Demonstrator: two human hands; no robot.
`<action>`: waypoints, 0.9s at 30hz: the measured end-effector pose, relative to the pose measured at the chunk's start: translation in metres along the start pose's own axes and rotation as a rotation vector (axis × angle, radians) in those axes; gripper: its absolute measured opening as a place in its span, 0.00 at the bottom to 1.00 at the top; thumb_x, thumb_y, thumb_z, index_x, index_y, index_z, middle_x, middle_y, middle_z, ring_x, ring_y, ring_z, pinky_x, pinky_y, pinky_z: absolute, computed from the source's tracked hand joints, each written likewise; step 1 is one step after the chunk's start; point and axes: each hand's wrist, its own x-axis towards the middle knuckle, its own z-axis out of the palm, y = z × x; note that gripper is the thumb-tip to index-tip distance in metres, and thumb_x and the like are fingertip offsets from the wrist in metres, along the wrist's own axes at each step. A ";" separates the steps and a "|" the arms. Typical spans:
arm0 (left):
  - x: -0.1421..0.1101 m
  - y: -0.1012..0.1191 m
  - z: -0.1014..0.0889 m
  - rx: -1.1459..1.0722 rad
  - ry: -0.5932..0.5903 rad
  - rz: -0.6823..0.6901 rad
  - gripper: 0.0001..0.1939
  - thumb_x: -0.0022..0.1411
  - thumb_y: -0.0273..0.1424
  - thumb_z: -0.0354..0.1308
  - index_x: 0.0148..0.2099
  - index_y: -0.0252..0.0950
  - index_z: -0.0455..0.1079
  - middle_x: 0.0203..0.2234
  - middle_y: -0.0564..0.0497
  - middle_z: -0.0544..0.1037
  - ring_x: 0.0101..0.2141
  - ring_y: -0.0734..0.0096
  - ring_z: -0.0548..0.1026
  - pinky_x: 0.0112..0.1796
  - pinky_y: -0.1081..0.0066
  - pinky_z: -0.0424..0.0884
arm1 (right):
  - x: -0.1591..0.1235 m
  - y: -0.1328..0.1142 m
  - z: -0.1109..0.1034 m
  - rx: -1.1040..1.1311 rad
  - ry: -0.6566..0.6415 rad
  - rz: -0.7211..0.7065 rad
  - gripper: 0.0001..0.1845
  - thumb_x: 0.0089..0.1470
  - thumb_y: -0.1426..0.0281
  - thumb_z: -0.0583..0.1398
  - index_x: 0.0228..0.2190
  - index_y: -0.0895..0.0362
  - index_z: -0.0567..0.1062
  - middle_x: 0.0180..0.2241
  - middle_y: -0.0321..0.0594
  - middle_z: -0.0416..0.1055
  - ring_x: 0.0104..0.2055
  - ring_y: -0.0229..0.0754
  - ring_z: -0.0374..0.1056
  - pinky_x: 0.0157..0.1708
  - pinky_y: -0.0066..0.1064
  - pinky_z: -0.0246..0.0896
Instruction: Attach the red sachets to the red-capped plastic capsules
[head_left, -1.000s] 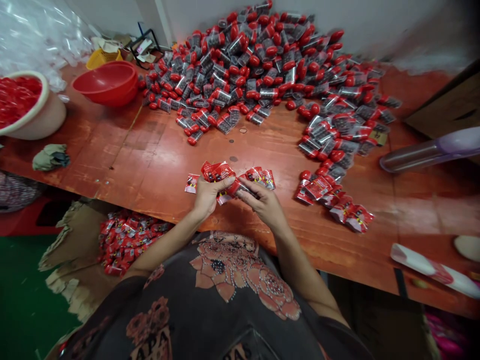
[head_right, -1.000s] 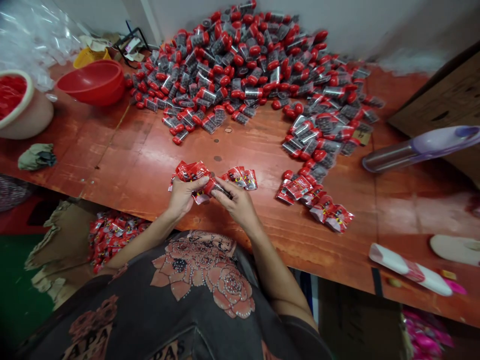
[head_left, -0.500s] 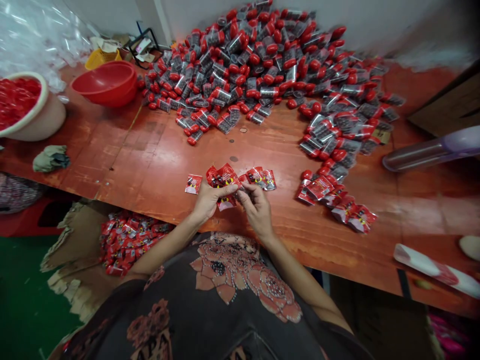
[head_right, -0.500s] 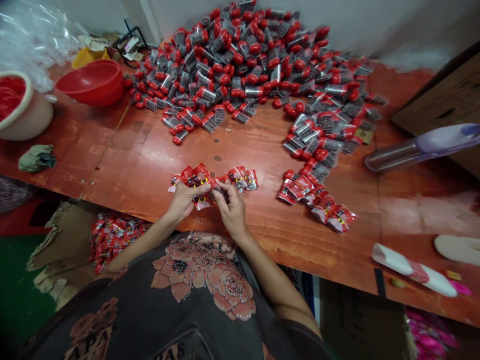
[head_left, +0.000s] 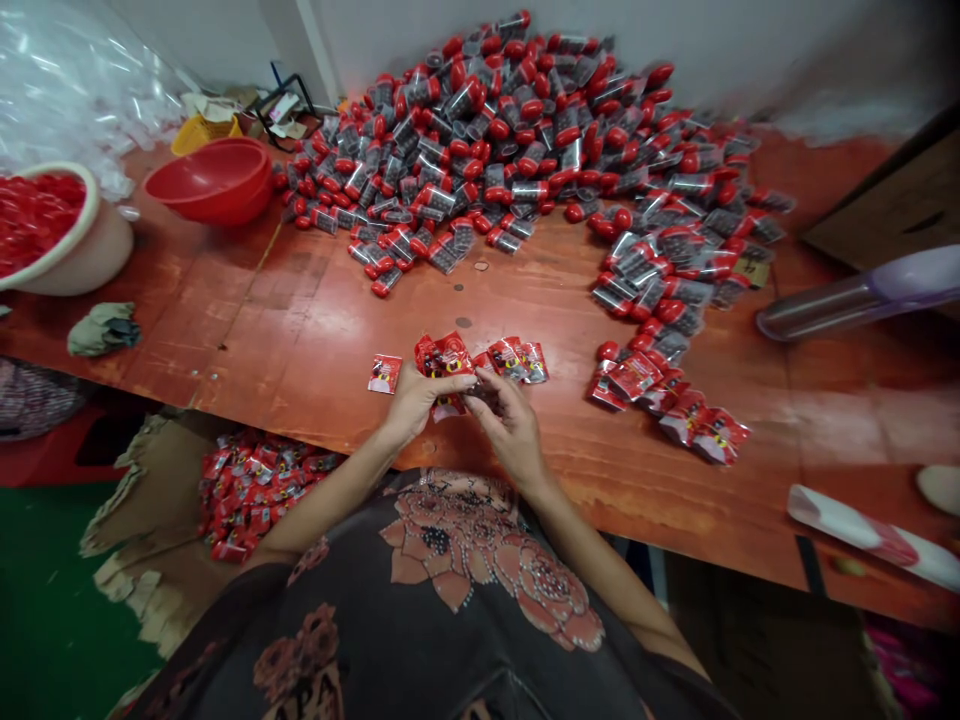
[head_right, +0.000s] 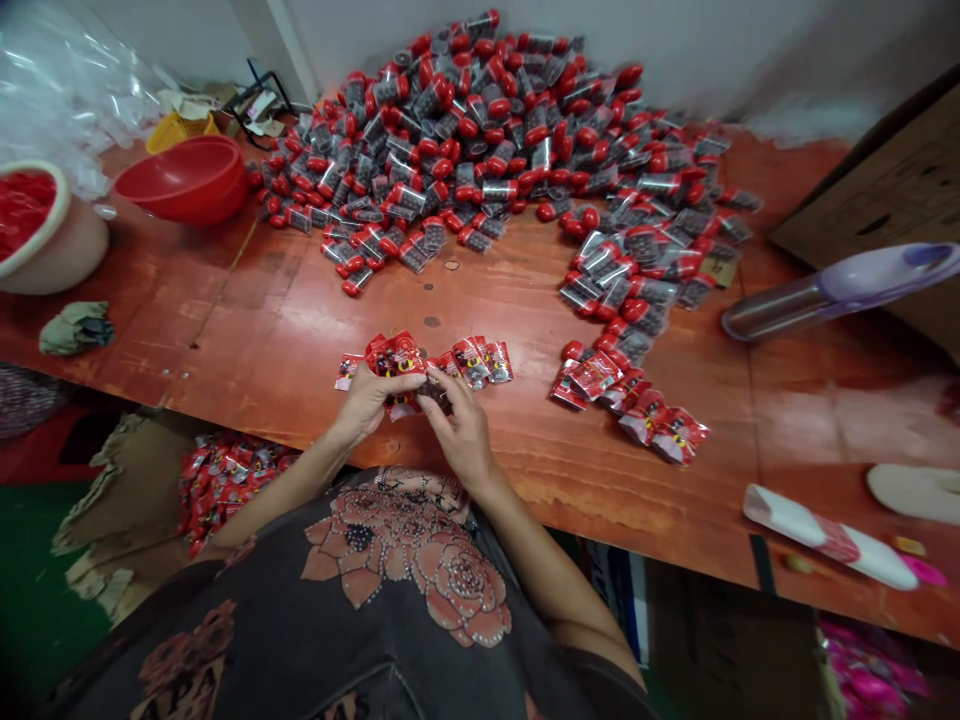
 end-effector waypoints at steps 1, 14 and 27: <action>0.001 0.000 0.001 -0.011 0.012 0.010 0.12 0.40 0.25 0.74 0.30 0.34 0.76 0.26 0.50 0.79 0.26 0.73 0.74 0.32 0.71 0.72 | 0.000 -0.001 -0.001 -0.012 0.004 -0.022 0.21 0.60 0.66 0.60 0.54 0.43 0.71 0.47 0.40 0.73 0.48 0.47 0.70 0.50 0.46 0.68; 0.002 -0.007 0.001 0.034 -0.027 0.024 0.13 0.38 0.26 0.74 0.30 0.35 0.77 0.27 0.50 0.80 0.28 0.70 0.76 0.34 0.68 0.74 | 0.000 0.009 -0.001 0.213 -0.004 0.092 0.24 0.58 0.66 0.61 0.56 0.42 0.70 0.47 0.40 0.74 0.47 0.46 0.71 0.47 0.45 0.71; -0.015 -0.027 0.023 -0.232 0.172 0.056 0.12 0.44 0.27 0.72 0.33 0.37 0.78 0.30 0.50 0.82 0.29 0.69 0.78 0.34 0.68 0.74 | -0.002 0.005 0.009 0.147 0.117 0.069 0.22 0.61 0.65 0.58 0.57 0.41 0.70 0.49 0.40 0.69 0.53 0.46 0.66 0.58 0.49 0.61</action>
